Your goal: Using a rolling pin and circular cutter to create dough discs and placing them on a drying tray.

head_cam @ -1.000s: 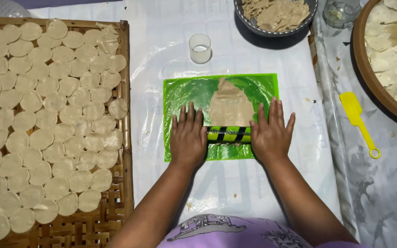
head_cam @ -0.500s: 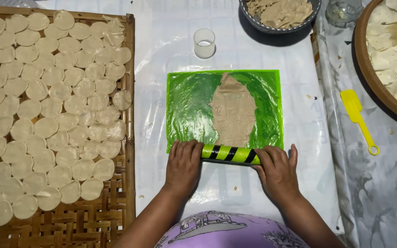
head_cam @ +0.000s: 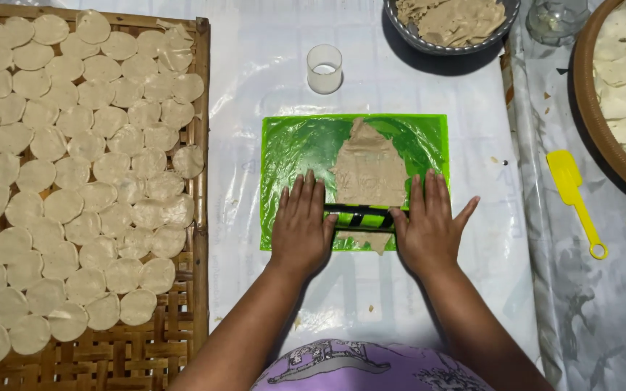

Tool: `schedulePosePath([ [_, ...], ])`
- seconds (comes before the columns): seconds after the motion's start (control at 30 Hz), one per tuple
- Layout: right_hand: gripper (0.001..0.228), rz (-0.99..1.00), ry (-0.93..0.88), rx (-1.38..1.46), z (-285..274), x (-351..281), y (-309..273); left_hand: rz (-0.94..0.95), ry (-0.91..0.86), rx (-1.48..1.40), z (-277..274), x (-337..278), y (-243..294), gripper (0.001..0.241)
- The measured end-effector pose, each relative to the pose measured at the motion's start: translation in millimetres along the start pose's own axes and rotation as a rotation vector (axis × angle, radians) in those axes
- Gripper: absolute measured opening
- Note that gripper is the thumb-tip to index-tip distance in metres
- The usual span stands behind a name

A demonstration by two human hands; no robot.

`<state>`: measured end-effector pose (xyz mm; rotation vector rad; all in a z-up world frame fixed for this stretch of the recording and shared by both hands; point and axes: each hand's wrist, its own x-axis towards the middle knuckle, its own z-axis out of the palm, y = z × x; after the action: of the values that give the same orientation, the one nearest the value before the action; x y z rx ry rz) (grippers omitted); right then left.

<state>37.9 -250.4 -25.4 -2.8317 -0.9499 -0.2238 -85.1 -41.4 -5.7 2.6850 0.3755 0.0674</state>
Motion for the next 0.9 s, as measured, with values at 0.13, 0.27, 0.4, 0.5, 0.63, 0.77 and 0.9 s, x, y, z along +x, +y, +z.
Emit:
schedulePosePath([
  [0.13, 0.062, 0.008, -0.095, 0.018, 8.8, 64.5, 11.1, -0.017, 0.116, 0.083, -3.5, 58.7, -8.8, 0.062],
  [0.27, 0.068, 0.075, -0.245, 0.089, 4.0, 127.7, 8.3, -0.166, -0.044, 0.091, -17.6, 113.9, -17.2, 0.065],
  [0.4, 0.071, 0.074, -0.257, 0.083, 4.2, 145.4, 9.6, -0.236, -0.104, 0.091, -27.5, 124.3, -13.6, 0.069],
  [0.5, 0.071, 0.079, -0.339, 0.087, 7.0, 122.6, 9.9, -0.191, -0.071, 0.093, -18.3, 94.6, -9.8, 0.066],
  [0.63, 0.072, 0.038, -0.354, 0.036, -0.1, 68.7, 7.3, -0.118, -0.027, 0.088, -9.6, 43.2, -1.5, 0.061],
  [0.77, 0.07, -0.058, -0.146, 0.072, -16.6, 17.0, -0.4, -0.052, -0.01, 0.05, 3.6, -4.5, 2.8, 0.06],
  [0.9, 0.073, -0.031, -0.26, 0.154, -28.9, -29.3, -1.9, 0.026, 0.102, 0.058, 22.5, -52.4, 6.3, 0.059],
])
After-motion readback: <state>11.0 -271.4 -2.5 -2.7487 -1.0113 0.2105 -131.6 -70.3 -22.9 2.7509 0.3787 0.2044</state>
